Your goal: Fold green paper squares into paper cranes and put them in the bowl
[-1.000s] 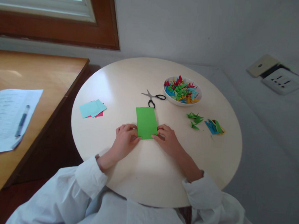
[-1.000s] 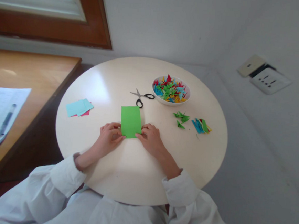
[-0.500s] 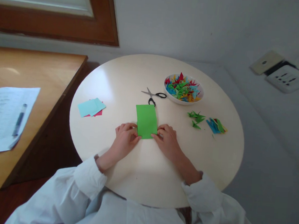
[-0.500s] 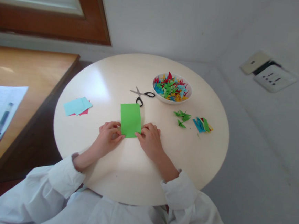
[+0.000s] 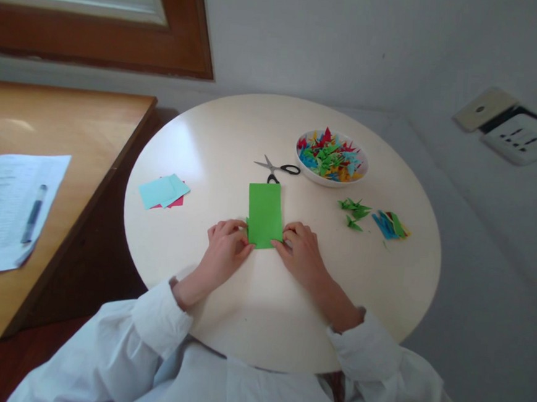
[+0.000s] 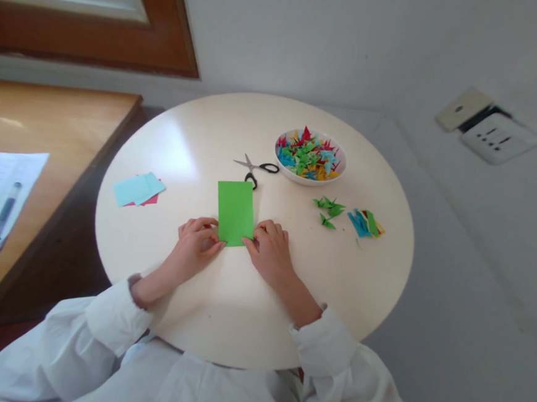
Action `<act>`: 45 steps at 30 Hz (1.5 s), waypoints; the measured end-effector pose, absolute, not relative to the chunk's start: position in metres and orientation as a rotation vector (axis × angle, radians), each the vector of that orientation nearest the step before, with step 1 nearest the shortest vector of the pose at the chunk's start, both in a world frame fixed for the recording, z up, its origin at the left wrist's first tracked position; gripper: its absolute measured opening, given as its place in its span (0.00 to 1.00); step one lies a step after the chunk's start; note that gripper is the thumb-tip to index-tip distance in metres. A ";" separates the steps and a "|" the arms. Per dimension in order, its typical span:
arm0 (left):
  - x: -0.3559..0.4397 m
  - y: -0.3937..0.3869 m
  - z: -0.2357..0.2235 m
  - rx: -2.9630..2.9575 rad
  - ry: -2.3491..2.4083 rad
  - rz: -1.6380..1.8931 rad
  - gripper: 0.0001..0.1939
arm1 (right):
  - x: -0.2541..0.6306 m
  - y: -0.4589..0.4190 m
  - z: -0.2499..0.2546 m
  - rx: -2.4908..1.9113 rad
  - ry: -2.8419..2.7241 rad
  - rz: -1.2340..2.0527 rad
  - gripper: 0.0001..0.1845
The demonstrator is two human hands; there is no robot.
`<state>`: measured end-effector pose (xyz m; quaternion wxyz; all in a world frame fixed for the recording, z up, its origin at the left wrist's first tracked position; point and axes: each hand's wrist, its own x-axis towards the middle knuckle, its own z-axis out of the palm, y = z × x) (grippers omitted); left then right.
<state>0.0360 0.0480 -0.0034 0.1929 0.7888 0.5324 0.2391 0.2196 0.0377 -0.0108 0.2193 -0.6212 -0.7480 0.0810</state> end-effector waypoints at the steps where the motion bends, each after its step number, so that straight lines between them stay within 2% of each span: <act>1: 0.036 0.048 -0.003 2.216 1.494 0.669 0.05 | 0.220 0.038 -0.011 -1.716 -2.071 0.228 0.10; 28: 0.035 0.047 -0.002 2.278 1.494 0.636 0.03 | 0.218 0.038 -0.007 -1.753 -2.102 0.193 0.09; 32: 0.035 0.046 -0.003 2.294 1.529 0.684 0.11 | 0.219 0.039 -0.007 -1.740 -2.098 0.192 0.10; 36: 0.036 0.045 -0.005 2.392 1.435 0.692 0.12 | 0.219 0.041 -0.007 -1.753 -2.098 0.212 0.11; 41: 0.036 0.046 -0.008 2.526 1.318 0.656 0.18 | 0.219 0.044 -0.006 -1.787 -2.075 0.259 0.11; 45: 0.036 0.046 -0.005 2.609 1.272 0.589 0.16 | 0.219 0.045 -0.005 -1.777 -2.073 0.264 0.11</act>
